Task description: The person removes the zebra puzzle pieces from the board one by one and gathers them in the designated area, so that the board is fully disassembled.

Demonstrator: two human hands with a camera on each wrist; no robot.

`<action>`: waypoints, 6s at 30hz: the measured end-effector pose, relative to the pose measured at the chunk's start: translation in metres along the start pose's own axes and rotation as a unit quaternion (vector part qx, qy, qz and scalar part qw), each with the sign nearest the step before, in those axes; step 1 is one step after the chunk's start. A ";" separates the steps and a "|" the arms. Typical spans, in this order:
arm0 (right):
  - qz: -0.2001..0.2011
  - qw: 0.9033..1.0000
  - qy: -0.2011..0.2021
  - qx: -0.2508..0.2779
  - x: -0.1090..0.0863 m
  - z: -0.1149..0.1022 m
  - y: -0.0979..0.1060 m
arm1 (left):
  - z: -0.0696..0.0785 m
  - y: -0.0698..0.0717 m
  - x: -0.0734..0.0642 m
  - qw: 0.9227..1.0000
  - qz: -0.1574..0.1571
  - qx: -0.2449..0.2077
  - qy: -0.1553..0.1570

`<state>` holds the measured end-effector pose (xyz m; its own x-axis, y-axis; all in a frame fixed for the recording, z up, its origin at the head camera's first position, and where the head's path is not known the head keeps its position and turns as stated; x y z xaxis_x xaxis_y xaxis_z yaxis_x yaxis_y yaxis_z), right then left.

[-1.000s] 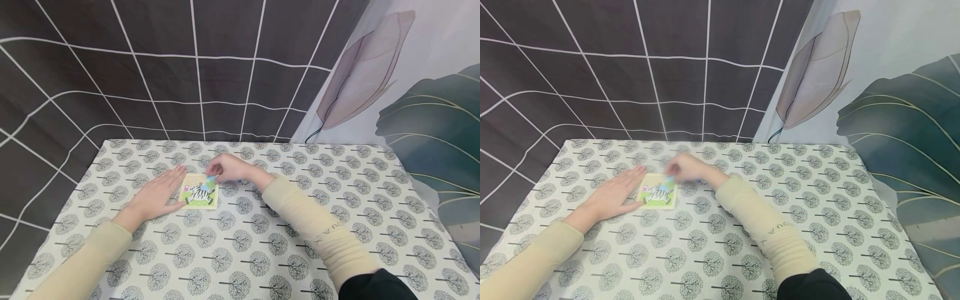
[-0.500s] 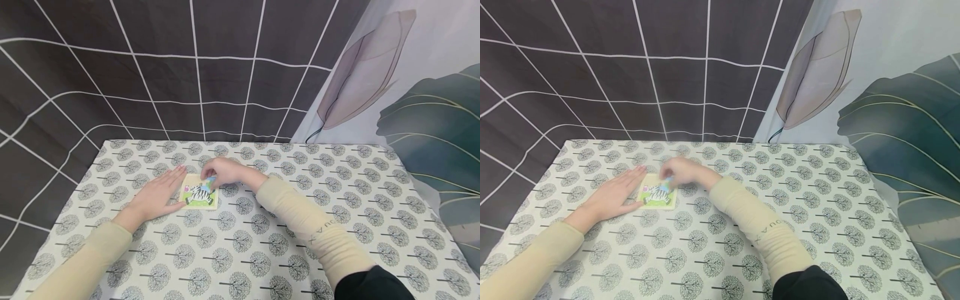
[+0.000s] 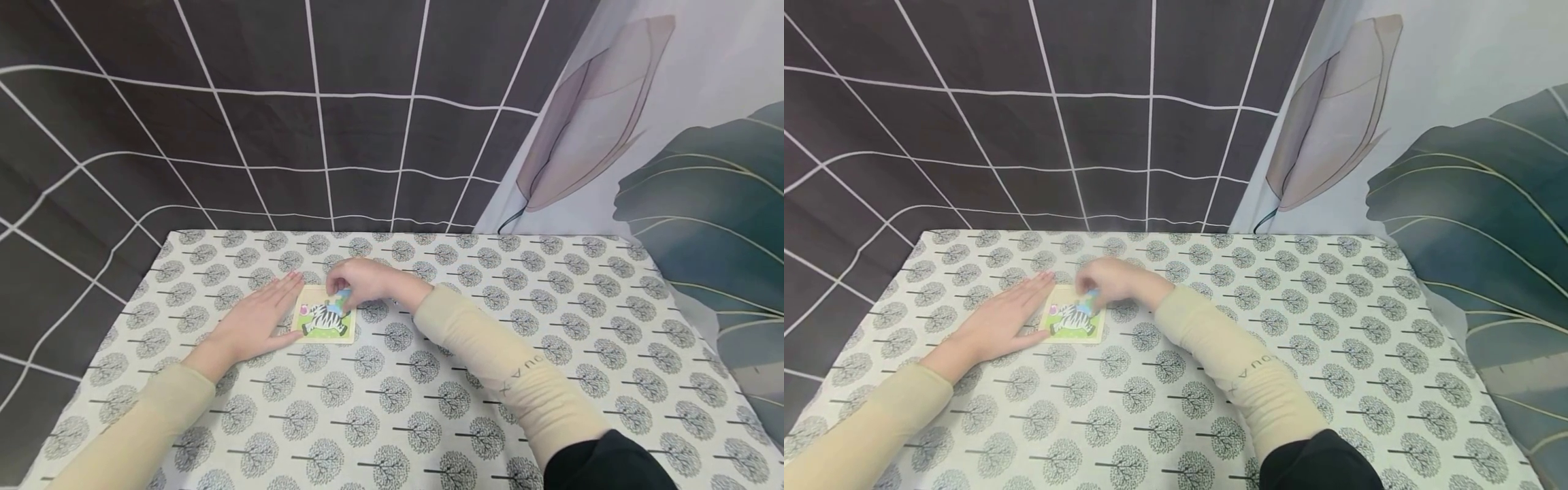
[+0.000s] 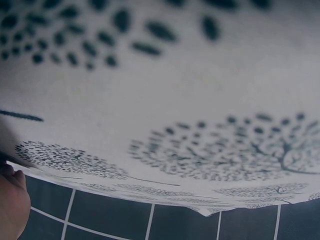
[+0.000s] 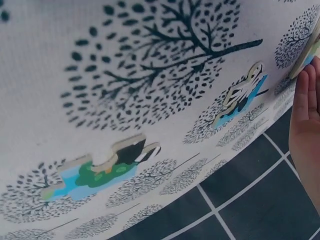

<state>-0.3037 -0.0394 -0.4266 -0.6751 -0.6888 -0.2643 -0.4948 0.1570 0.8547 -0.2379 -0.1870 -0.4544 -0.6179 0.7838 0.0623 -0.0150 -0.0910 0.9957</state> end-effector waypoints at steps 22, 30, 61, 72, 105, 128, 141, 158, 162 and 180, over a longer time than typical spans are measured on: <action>0.027 0.999 -0.024 0.030 -0.004 0.007 0.002 | -0.002 -0.001 0.000 1.000 -0.008 -0.002 0.005; 0.030 0.998 -0.054 0.030 -0.004 0.013 0.001 | -0.002 -0.002 0.001 1.000 -0.018 -0.006 0.014; 0.027 0.986 -0.026 0.163 -0.012 0.013 0.018 | -0.002 -0.003 0.001 1.000 -0.014 -0.005 0.010; 0.028 0.976 -0.042 0.212 -0.045 0.047 0.051 | -0.001 -0.001 0.001 1.000 -0.011 0.001 0.003; -0.002 0.953 -0.205 0.221 -0.174 0.197 0.041 | -0.001 -0.002 0.000 1.000 -0.012 -0.005 0.005; 0.029 0.970 -0.174 0.167 -0.135 0.157 0.052 | 0.000 -0.001 0.000 1.000 -0.012 -0.006 0.006; -0.014 0.982 -0.084 0.169 -0.052 0.061 0.030 | -0.001 0.000 0.000 1.000 -0.004 -0.004 0.002; -0.037 0.979 -0.047 0.197 0.003 -0.013 -0.009 | -0.002 -0.003 0.000 1.000 -0.010 -0.004 0.005; -0.029 0.980 -0.048 0.193 0.011 -0.015 -0.014 | -0.002 -0.004 -0.001 1.000 -0.009 -0.003 0.005; 0.007 0.995 -0.043 0.091 0.023 -0.030 -0.020 | -0.001 -0.002 0.000 1.000 -0.006 0.003 -0.003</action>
<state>-0.2928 -0.0802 -0.4366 -0.7229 -0.6237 -0.2975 -0.5709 0.2966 0.7655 -0.2384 -0.1873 -0.4561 -0.6124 0.7889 0.0516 -0.0176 -0.0788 0.9967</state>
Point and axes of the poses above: each hand's wrist, its own x-axis towards the middle knuckle, its own y-axis out of the back of the hand, z = x × y, the point moved 8 cm from there along x, towards the middle knuckle, and after that the axes turned 13 degrees about -y, right-handed, at the moved point
